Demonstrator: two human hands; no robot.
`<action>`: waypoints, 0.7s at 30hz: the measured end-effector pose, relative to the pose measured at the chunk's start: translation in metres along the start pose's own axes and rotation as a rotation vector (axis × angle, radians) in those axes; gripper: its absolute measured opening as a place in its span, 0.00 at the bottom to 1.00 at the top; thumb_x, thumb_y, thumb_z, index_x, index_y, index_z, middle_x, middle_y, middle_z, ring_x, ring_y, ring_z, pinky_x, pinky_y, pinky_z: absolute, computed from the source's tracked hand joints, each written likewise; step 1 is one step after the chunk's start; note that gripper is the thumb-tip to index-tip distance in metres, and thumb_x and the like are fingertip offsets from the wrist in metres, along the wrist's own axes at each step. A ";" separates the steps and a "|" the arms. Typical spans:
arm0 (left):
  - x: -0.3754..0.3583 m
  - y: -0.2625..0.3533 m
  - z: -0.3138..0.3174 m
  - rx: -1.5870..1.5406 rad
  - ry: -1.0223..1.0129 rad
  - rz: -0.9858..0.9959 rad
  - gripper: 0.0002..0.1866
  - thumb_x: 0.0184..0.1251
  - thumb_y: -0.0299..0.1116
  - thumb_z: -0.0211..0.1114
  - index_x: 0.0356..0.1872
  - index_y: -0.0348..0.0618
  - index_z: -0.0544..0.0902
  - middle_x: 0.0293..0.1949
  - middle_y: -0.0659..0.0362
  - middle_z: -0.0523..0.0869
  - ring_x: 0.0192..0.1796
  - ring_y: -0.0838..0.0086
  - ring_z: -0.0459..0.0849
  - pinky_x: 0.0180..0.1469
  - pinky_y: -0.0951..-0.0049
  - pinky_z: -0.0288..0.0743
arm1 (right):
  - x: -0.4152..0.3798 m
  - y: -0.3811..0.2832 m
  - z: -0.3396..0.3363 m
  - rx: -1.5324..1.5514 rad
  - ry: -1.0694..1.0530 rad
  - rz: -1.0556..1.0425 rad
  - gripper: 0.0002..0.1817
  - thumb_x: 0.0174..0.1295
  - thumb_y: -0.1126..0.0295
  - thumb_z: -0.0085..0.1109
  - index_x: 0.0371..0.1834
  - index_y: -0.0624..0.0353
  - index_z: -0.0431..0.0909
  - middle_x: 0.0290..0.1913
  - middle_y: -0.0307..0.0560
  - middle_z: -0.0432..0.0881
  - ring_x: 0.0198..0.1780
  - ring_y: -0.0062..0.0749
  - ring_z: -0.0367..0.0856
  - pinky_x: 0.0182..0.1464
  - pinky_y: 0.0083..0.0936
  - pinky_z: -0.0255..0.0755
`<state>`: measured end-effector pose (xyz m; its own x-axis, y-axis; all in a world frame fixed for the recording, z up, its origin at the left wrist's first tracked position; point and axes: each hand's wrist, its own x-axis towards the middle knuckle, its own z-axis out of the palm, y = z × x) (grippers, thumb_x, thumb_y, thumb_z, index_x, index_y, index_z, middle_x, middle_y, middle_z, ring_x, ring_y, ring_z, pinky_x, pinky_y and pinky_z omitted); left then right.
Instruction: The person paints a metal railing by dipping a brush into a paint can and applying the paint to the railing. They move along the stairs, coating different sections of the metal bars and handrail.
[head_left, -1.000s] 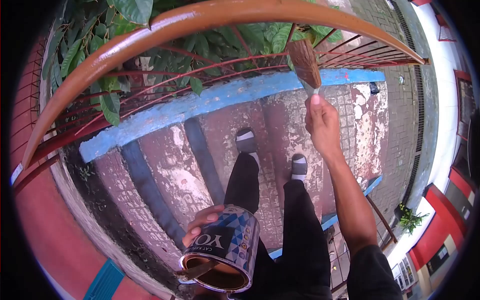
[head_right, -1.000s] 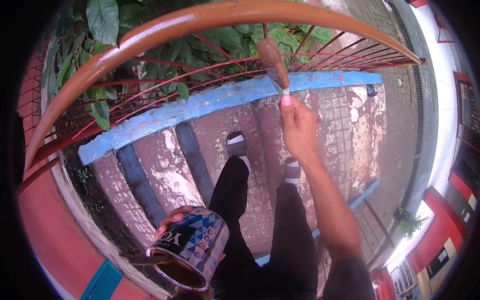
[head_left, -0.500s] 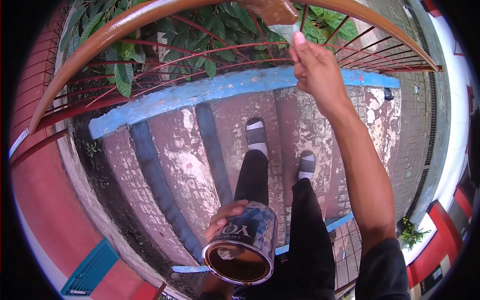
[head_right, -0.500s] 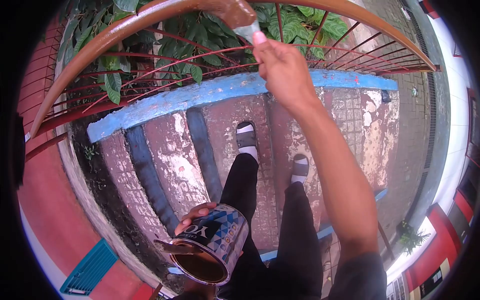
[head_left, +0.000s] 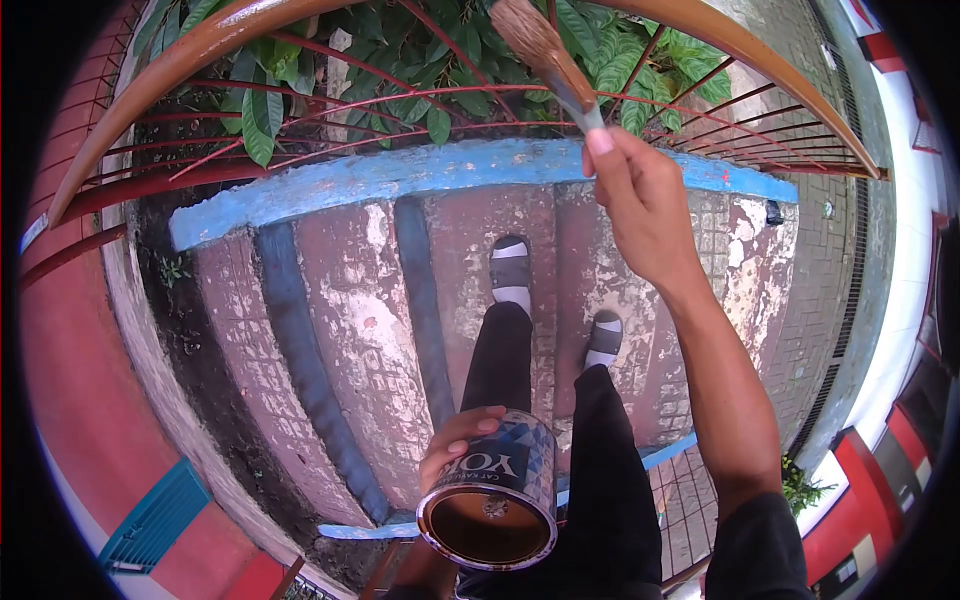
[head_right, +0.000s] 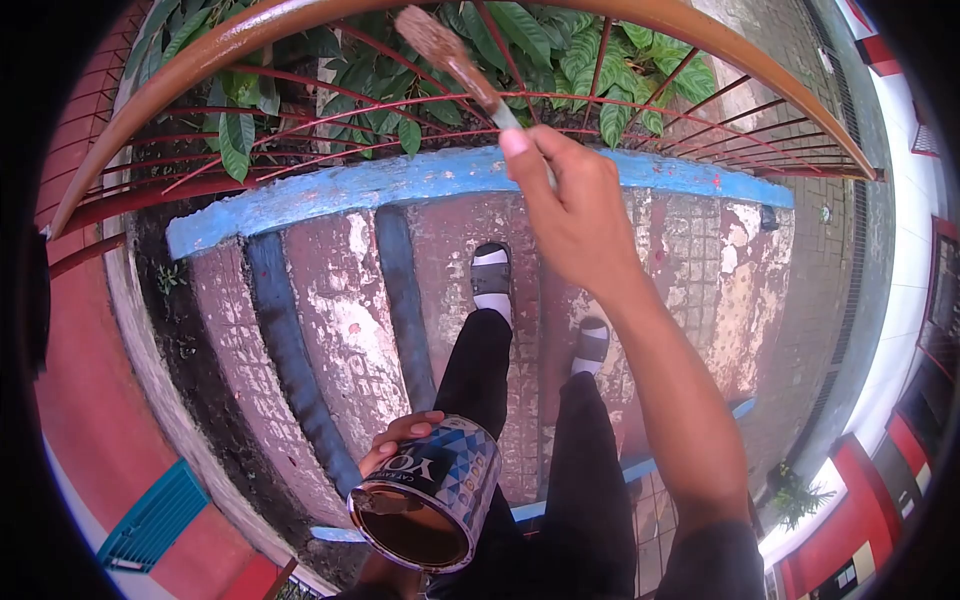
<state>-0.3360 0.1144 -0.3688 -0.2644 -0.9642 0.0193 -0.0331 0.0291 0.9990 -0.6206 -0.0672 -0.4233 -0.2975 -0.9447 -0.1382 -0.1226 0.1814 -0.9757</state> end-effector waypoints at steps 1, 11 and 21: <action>-0.004 0.001 0.000 -0.070 0.046 -0.068 0.48 0.49 0.27 0.89 0.70 0.50 0.66 0.63 0.45 0.81 0.66 0.47 0.84 0.68 0.54 0.83 | 0.010 -0.010 0.010 -0.043 -0.016 -0.046 0.32 0.83 0.43 0.50 0.32 0.64 0.79 0.20 0.38 0.69 0.25 0.24 0.69 0.30 0.31 0.63; 0.012 -0.003 0.006 0.011 -0.009 0.058 0.41 0.58 0.25 0.84 0.69 0.47 0.67 0.62 0.43 0.82 0.66 0.46 0.85 0.66 0.54 0.85 | 0.025 0.022 -0.014 0.465 0.008 0.339 0.26 0.84 0.42 0.51 0.32 0.50 0.69 0.20 0.25 0.56 0.19 0.12 0.47 0.21 0.19 0.42; 0.006 -0.010 0.008 0.045 0.011 0.090 0.41 0.58 0.27 0.84 0.69 0.46 0.67 0.60 0.42 0.84 0.64 0.44 0.86 0.66 0.52 0.84 | -0.036 0.024 -0.008 -0.116 0.219 0.155 0.25 0.83 0.48 0.55 0.39 0.60 0.82 0.22 0.33 0.73 0.22 0.19 0.68 0.26 0.26 0.58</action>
<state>-0.3452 0.1100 -0.3793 -0.2574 -0.9601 0.1093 -0.0529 0.1270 0.9905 -0.6202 -0.0265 -0.4408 -0.5167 -0.8240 -0.2323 -0.1633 0.3612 -0.9181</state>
